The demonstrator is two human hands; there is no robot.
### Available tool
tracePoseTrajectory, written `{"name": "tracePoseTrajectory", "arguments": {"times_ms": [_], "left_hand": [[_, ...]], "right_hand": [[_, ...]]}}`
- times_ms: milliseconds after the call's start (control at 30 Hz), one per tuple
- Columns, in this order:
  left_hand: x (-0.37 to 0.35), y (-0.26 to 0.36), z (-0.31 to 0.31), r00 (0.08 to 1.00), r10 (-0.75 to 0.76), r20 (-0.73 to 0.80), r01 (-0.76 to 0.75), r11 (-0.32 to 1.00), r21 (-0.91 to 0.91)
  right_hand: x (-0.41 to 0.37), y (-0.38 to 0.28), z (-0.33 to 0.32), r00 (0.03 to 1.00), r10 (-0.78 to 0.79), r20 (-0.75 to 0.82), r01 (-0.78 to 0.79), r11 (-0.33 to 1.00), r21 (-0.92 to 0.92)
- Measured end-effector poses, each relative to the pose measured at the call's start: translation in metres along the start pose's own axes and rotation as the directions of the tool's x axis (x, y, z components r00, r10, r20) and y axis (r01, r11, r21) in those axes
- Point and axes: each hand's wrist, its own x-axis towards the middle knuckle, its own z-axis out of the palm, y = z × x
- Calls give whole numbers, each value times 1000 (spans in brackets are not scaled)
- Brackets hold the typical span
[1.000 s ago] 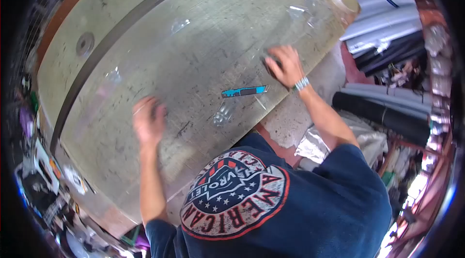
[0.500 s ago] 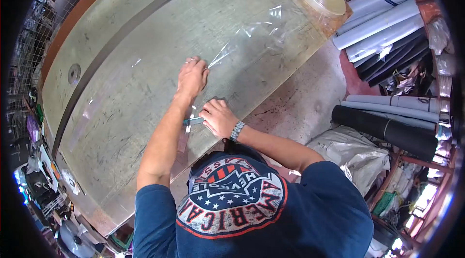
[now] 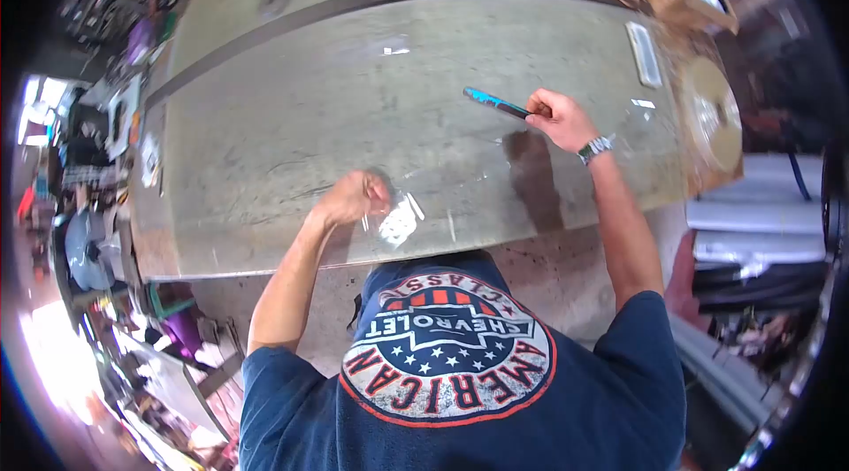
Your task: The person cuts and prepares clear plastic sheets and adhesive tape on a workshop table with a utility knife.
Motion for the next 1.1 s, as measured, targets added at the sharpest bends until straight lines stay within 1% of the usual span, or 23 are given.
{"name": "tracePoseTrajectory", "arguments": {"times_ms": [33,100,133,200,233,267,333,367,400,433,467,533,567,600,633,667,733,767,867,967,1000,1067,1100], "left_hand": [[-20,-8,-1,1000,-29,5,29,999,-23],[-61,-25,0,998,56,-15,-58,974,-218],[-79,-34,-3,995,97,-40,-104,944,-312],[-117,-48,-9,998,48,-42,-61,912,-406],[-142,-57,-16,998,21,-54,-43,893,-447],[-163,-62,-24,999,-6,-48,-19,857,-514],[-201,-92,-43,995,-22,-93,-32,840,-541],[-215,-107,-53,994,-17,-108,-46,832,-553],[-230,-119,-65,991,-42,-130,-35,842,-538],[-222,-110,-62,986,-74,-147,-12,858,-514],[-225,-112,-69,982,-98,-160,7,870,-492],[-233,-118,-86,984,-91,-155,9,886,-465],[-237,-123,-95,987,-80,-141,8,892,-451],[-240,-132,-107,989,-59,-137,-4,907,-420],[-248,-150,-125,991,-37,-129,-16,921,-389],[-267,-186,-155,993,-12,-120,-33,932,-361],[-277,-205,-191,991,32,-131,-57,981,-188],[-283,-217,-205,989,52,-138,-68,991,-115],[-292,-272,-241,997,3,-79,-23,969,-247],[-307,-324,-264,990,19,-137,-44,984,-175],[-315,-341,-271,986,23,-166,-54,982,-180],[-330,-372,-283,976,45,-215,-84,981,-176],[-339,-385,-289,972,26,-235,-65,985,-161]], "right_hand": [[23,3,11,999,11,49,-12,1000,10],[66,6,38,987,37,155,-41,999,21],[85,13,51,979,-13,205,11,1000,13],[118,28,78,951,-101,291,89,994,55],[130,29,95,951,-124,285,114,992,50],[130,5,99,957,-78,279,90,996,-28],[135,-20,113,969,-9,248,53,983,-175],[131,-36,126,978,-164,129,201,905,-375],[125,-53,136,941,-336,34,295,769,-568],[118,-57,131,926,-378,15,322,766,-557],[108,-83,143,911,-413,-5,341,759,-554],[81,-125,188,888,-459,31,444,838,-317],[69,-142,215,884,-446,143,466,869,-169],[56,-176,241,880,-354,317,370,929,10],[49,-186,290,824,-441,355,391,897,204],[48,-208,356,762,-528,374,388,836,388],[41,-255,403,751,-346,563,142,917,373],[39,-274,418,710,-245,660,10,941,338],[49,-317,436,623,-122,772,-102,967,234],[53,-328,446,615,14,789,-232,959,164],[52,-330,450,649,35,760,-211,968,135],[52,-332,459,655,84,751,-255,960,114],[52,-332,462,660,108,744,-272,957,102]]}}
